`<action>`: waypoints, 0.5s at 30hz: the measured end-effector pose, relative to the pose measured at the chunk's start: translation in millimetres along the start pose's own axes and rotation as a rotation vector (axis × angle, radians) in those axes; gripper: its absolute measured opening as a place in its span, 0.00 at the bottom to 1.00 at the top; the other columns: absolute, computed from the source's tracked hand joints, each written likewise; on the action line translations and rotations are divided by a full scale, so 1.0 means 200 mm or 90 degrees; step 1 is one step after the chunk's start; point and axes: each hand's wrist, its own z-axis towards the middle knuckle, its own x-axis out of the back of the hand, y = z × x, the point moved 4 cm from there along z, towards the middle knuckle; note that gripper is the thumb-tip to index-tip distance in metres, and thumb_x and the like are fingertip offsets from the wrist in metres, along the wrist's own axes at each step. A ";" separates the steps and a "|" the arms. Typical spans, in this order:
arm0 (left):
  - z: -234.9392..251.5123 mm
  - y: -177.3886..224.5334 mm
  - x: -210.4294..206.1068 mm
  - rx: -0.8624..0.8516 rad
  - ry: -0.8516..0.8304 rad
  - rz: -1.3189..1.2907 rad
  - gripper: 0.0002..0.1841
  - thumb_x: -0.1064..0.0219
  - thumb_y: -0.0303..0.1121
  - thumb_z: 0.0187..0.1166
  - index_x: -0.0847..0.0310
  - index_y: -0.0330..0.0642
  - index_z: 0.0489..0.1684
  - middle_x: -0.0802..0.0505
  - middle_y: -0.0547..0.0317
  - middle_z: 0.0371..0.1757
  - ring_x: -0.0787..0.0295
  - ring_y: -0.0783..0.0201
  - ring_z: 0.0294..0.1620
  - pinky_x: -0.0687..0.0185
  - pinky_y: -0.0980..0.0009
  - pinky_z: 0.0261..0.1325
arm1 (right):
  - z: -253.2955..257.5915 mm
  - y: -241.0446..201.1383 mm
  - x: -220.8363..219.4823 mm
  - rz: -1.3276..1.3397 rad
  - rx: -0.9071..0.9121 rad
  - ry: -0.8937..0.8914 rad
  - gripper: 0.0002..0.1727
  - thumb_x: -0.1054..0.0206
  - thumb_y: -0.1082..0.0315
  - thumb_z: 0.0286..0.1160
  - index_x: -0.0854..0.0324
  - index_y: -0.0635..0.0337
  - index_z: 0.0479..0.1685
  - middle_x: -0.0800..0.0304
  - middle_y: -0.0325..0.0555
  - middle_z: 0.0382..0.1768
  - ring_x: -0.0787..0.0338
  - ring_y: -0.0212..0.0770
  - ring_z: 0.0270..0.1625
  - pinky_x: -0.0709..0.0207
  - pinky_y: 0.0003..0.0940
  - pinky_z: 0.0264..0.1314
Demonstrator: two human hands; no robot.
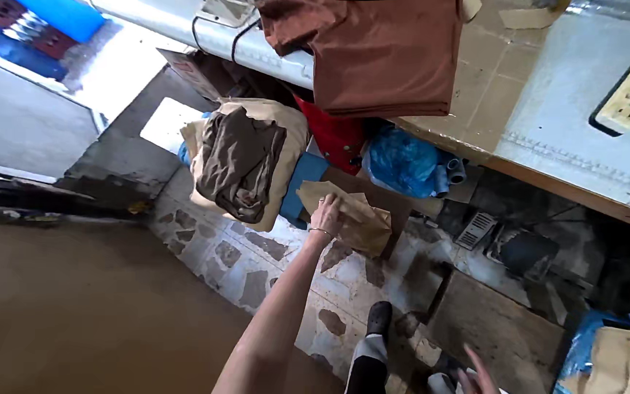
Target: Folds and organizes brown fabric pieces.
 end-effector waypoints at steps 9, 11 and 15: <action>-0.22 -0.25 -0.20 0.467 0.238 -0.746 0.29 0.25 0.31 0.77 0.31 0.30 0.74 0.14 0.32 0.62 0.11 0.44 0.53 0.13 0.48 0.55 | 1.02 -0.59 -0.47 -0.061 0.042 -0.054 0.25 0.39 0.76 0.83 0.26 0.64 0.80 0.15 0.63 0.65 0.08 0.50 0.41 0.12 0.47 0.48; -0.20 -0.29 -0.23 0.443 0.220 -0.759 0.28 0.24 0.32 0.76 0.27 0.31 0.72 0.12 0.35 0.60 0.10 0.47 0.53 0.14 0.48 0.56 | 1.17 -0.68 -0.54 -0.098 0.041 -0.048 0.27 0.37 0.76 0.83 0.29 0.62 0.82 0.25 0.63 0.77 0.09 0.55 0.50 0.13 0.52 0.52; -0.19 -0.27 -0.20 0.443 0.182 -0.786 0.17 0.25 0.27 0.75 0.19 0.30 0.58 0.10 0.42 0.48 0.12 0.57 0.40 0.14 0.58 0.45 | 1.38 -0.71 -0.67 -0.217 0.033 -0.029 0.28 0.34 0.75 0.80 0.27 0.62 0.81 0.27 0.68 0.77 0.15 0.69 0.65 0.20 0.67 0.62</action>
